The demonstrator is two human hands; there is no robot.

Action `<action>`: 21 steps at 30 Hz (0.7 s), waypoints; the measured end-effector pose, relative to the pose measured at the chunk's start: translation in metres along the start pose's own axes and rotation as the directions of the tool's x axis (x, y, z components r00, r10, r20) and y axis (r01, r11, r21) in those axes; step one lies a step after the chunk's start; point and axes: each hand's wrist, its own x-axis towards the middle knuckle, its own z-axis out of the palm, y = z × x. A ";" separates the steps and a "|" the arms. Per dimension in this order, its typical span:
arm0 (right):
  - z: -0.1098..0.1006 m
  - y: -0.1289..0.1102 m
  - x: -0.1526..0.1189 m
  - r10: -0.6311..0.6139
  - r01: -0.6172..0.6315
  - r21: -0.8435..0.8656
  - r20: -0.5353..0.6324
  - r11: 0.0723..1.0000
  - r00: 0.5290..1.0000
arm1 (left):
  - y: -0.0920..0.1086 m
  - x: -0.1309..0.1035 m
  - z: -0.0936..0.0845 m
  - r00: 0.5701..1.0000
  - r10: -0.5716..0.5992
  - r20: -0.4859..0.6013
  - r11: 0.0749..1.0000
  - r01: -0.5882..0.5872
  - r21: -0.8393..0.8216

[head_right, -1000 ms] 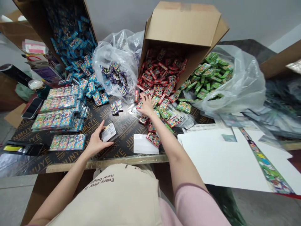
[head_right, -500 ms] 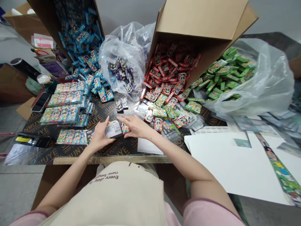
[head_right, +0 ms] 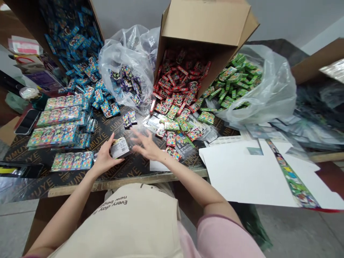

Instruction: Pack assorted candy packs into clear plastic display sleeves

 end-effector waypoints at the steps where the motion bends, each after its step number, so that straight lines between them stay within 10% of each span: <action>1: -0.008 0.013 -0.002 0.097 -0.102 -0.078 -0.076 0.992 0.992 | 0.000 -0.001 0.001 1.000 -0.011 0.004 1.000 0.011 0.000; 4: -0.038 0.063 -0.010 0.335 -0.440 -0.352 -0.322 0.826 0.886 | 0.003 -0.004 0.004 0.999 -0.043 0.016 0.999 0.043 -0.001; 7: -0.060 0.095 -0.019 0.430 -0.518 -0.483 -0.289 0.706 0.855 | 0.006 -0.006 0.007 0.997 -0.061 0.036 0.998 0.061 -0.004; 12: -0.032 0.073 -0.015 0.178 -0.187 -0.409 -0.060 0.893 0.982 | 0.009 -0.004 0.008 0.997 -0.073 0.015 0.997 0.073 0.006; 16: 0.011 0.049 -0.005 -0.021 0.098 -0.262 0.280 0.960 0.960 | 0.007 -0.004 0.004 0.998 -0.061 -0.006 0.998 0.061 0.026; 21: 0.020 0.060 -0.005 0.111 -0.061 -0.211 0.235 0.976 0.966 | -0.004 -0.012 -0.008 0.997 -0.057 -0.051 0.995 0.060 0.074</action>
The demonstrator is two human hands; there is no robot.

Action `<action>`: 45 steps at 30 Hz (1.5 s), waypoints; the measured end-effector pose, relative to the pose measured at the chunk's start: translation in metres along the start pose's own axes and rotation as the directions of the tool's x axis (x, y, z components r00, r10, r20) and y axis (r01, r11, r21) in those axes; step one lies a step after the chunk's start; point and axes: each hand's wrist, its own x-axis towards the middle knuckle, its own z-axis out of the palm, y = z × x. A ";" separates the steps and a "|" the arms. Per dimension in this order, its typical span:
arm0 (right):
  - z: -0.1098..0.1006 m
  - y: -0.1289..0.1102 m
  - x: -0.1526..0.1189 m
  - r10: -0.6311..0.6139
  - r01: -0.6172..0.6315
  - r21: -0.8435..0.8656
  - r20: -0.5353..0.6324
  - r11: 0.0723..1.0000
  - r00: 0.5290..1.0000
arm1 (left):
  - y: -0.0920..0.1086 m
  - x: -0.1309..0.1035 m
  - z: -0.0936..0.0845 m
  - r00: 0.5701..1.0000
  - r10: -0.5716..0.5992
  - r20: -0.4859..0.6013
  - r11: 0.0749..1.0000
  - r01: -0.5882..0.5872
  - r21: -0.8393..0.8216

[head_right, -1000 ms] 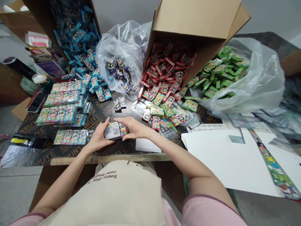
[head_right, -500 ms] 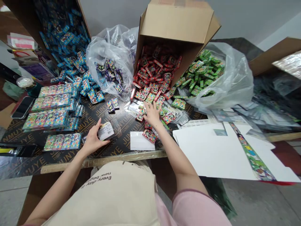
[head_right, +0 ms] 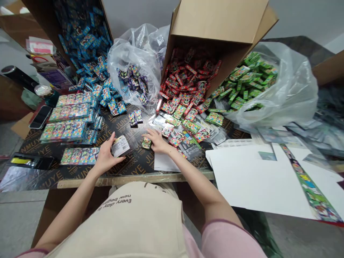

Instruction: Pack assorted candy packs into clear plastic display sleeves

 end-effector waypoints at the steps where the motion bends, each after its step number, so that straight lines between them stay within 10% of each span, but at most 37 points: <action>1: -0.001 0.003 -0.001 0.059 -0.059 0.018 -0.045 0.998 0.997 | -0.002 -0.001 -0.002 1.000 -0.006 -0.009 1.000 0.006 0.012; 13: 0.012 -0.012 0.001 0.212 -0.201 0.068 -0.358 0.977 0.909 | -0.004 -0.001 0.000 0.999 -0.032 0.033 0.986 0.026 0.163; 22: 0.009 -0.021 0.001 0.203 -0.204 -0.061 -0.021 0.977 0.979 | -0.005 -0.004 -0.002 0.998 -0.059 0.032 0.985 0.053 0.162; 30: 0.006 -0.023 0.006 0.266 -0.242 0.167 -0.143 0.956 0.953 | -0.006 -0.003 -0.003 0.998 -0.061 0.020 0.985 0.057 0.163; 34: 0.008 -0.025 0.004 0.380 -0.351 0.407 0.011 0.843 0.925 | -0.006 -0.004 -0.004 0.997 -0.073 0.029 0.981 0.067 0.183; 40: -0.002 -0.020 0.009 0.274 -0.269 0.055 -0.199 0.962 0.941 | -0.007 -0.003 -0.003 0.998 -0.066 0.021 0.979 0.061 0.195; 45: 0.016 -0.013 0.013 0.119 -0.120 0.002 -0.131 0.993 0.984 | -0.006 -0.002 -0.001 0.998 -0.049 0.026 0.978 0.043 0.205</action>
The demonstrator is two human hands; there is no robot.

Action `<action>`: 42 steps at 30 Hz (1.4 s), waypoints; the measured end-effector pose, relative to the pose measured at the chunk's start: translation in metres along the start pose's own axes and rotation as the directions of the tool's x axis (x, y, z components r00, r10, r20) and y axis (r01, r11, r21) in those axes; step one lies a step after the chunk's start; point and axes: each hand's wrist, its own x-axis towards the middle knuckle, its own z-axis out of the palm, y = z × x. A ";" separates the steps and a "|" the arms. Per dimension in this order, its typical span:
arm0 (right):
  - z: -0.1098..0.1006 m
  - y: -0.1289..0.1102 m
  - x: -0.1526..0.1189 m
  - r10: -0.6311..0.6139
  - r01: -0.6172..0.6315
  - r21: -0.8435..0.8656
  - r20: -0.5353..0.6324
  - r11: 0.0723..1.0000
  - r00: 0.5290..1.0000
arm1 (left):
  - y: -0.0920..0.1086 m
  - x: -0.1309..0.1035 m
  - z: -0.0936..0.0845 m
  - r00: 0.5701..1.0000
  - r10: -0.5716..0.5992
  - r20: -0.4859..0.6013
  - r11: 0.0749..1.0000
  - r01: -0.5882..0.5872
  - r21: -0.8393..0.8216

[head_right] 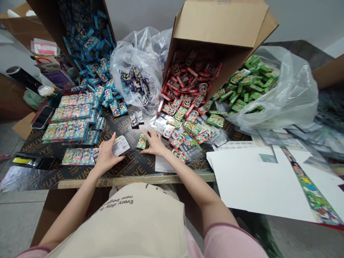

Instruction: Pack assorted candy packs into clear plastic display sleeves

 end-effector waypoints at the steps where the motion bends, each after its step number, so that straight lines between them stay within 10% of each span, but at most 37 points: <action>1: 0.004 0.000 0.000 -0.032 0.033 0.062 -0.025 0.998 0.999 | 0.000 0.000 0.000 1.000 0.001 0.000 1.000 -0.001 0.006; 11: -0.032 -0.025 -0.010 -0.057 0.180 0.327 -0.354 0.928 0.933 | 0.006 -0.001 -0.002 1.000 0.022 0.007 0.999 -0.022 0.029; 16: -0.047 -0.039 -0.019 -0.271 0.292 0.169 -0.137 0.941 0.953 | 0.017 0.001 -0.002 0.992 0.121 0.033 0.992 -0.120 -0.031; 21: -0.055 -0.041 -0.022 -0.377 0.354 0.369 -0.009 0.860 0.926 | 0.019 0.000 0.000 0.972 0.221 0.087 0.964 -0.204 -0.168; 25: -0.050 -0.045 -0.018 -0.061 0.184 0.569 -0.228 0.802 0.972 | 0.024 0.006 -0.003 0.995 0.094 -0.045 0.952 -0.103 -0.289; 28: -0.042 -0.066 -0.014 0.348 0.038 0.815 -0.288 0.578 0.892 | 0.036 0.013 -0.004 0.968 -0.168 -0.187 0.915 0.082 -0.396; 33: -0.024 -0.104 -0.004 0.572 0.004 0.993 -0.069 0.114 0.817 | 0.062 0.017 0.021 0.926 -0.366 -0.092 0.637 0.177 -0.750; 37: -0.018 -0.104 0.001 0.701 -0.013 0.994 -0.068 0.109 0.710 | 0.085 0.011 0.047 0.893 -0.450 0.003 0.246 0.127 -0.961; 42: -0.022 -0.095 -0.007 0.652 -0.042 0.991 -0.052 0.127 0.756 | 0.097 0.019 0.048 0.806 -0.562 0.187 -0.139 0.131 -0.982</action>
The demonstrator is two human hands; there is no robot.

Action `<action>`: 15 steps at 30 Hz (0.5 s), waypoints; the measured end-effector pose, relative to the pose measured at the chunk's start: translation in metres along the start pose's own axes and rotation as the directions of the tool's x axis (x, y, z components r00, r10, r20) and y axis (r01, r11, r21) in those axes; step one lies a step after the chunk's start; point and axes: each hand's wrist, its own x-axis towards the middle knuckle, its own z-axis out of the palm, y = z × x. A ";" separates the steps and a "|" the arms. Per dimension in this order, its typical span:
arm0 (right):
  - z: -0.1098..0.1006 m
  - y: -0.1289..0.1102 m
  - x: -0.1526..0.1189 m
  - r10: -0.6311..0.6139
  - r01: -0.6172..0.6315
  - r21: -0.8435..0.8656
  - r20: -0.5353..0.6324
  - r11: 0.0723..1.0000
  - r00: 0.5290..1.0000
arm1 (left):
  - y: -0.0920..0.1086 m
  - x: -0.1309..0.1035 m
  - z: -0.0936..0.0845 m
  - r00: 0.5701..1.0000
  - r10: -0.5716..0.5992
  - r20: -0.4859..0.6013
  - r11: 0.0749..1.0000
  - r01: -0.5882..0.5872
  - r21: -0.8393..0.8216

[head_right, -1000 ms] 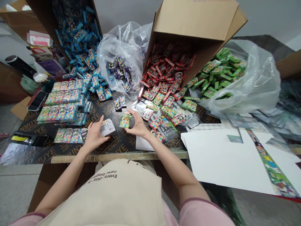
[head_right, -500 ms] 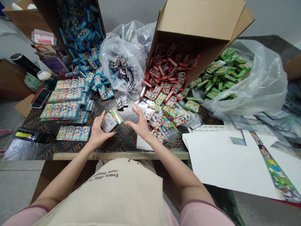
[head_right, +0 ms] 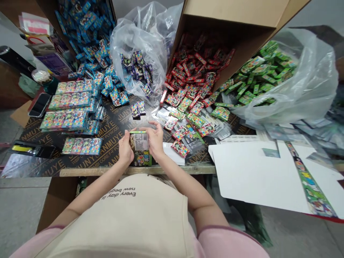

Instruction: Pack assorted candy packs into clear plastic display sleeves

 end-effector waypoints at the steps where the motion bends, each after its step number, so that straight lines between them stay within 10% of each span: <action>1: -0.002 -0.001 -0.001 0.000 0.000 0.021 0.012 1.000 1.000 | 0.004 0.003 0.001 0.998 -0.057 -0.005 0.998 0.057 -0.041; 6: -0.010 -0.004 0.002 0.108 -0.116 0.184 0.055 0.976 0.993 | 0.027 0.022 0.000 0.950 -0.307 0.059 0.949 0.310 -0.056; 15: -0.021 -0.002 0.007 0.090 -0.123 0.153 0.205 0.981 0.975 | 0.047 0.025 -0.001 0.979 -0.163 0.121 0.987 0.163 0.010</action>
